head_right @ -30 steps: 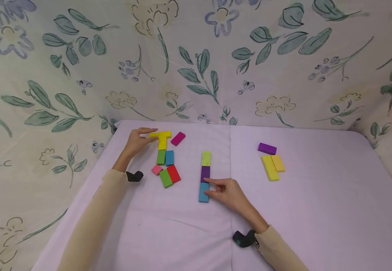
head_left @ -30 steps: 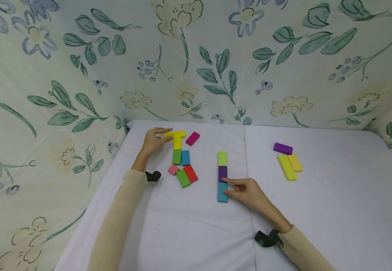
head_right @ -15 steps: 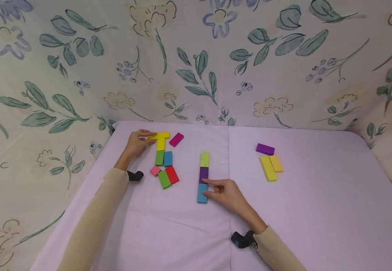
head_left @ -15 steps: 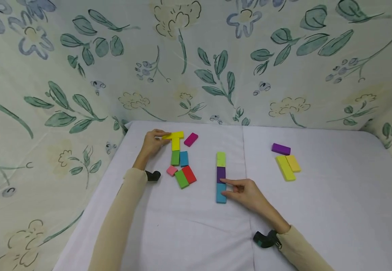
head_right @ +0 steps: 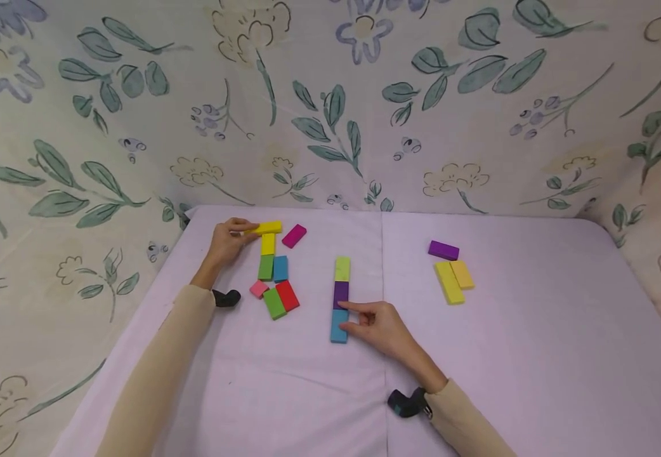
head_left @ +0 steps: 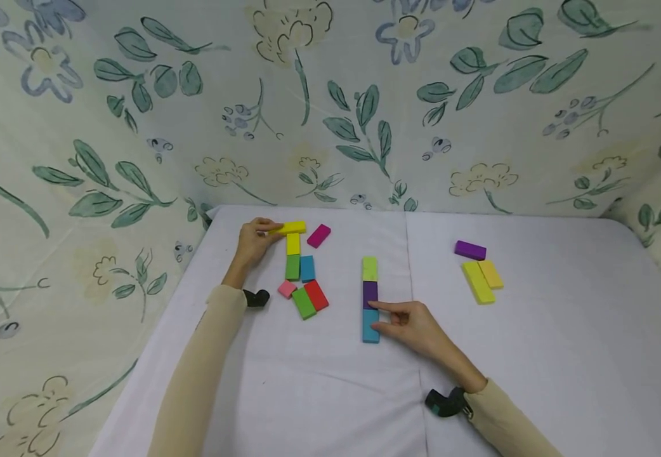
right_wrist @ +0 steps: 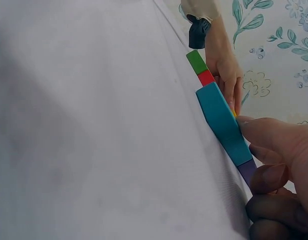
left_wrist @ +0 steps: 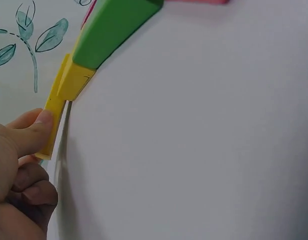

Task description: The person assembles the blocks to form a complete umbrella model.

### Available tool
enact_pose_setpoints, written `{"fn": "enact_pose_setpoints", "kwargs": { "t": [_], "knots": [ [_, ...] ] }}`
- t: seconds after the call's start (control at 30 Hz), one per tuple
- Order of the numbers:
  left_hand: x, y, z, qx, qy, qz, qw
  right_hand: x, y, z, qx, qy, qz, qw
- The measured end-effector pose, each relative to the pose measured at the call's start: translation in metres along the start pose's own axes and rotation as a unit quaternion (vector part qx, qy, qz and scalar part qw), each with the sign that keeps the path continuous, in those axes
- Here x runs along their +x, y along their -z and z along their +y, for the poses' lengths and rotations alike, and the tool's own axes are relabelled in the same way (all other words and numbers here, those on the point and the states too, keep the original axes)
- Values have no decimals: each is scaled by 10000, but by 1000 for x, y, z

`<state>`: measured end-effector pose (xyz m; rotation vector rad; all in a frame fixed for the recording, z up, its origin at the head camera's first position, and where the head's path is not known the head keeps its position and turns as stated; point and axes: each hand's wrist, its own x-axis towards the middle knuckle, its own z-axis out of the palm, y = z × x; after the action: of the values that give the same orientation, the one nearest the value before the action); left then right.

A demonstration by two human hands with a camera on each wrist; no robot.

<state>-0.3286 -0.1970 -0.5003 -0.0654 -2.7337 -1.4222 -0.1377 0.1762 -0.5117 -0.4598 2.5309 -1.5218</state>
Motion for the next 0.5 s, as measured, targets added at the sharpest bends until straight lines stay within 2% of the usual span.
{"fn": "enact_pose_setpoints", "kwargs": {
  "t": [0.13,0.23,0.33,0.5],
  "knots": [
    [-1,-3,11,-116,-342,269,9990,0,0,1,-38,-33,-19,10000],
    [-3,-9,29,-253,-693,327,9967,1,-1,1,-47,-72,-24,10000],
    [-7,-21,52,-380,-968,219,9943,2,-1,2,-92,-91,-11,9999],
    [-17,-48,83,-431,-1253,-189,9910,3,-1,2,-154,-92,12,9998]
  ]
}}
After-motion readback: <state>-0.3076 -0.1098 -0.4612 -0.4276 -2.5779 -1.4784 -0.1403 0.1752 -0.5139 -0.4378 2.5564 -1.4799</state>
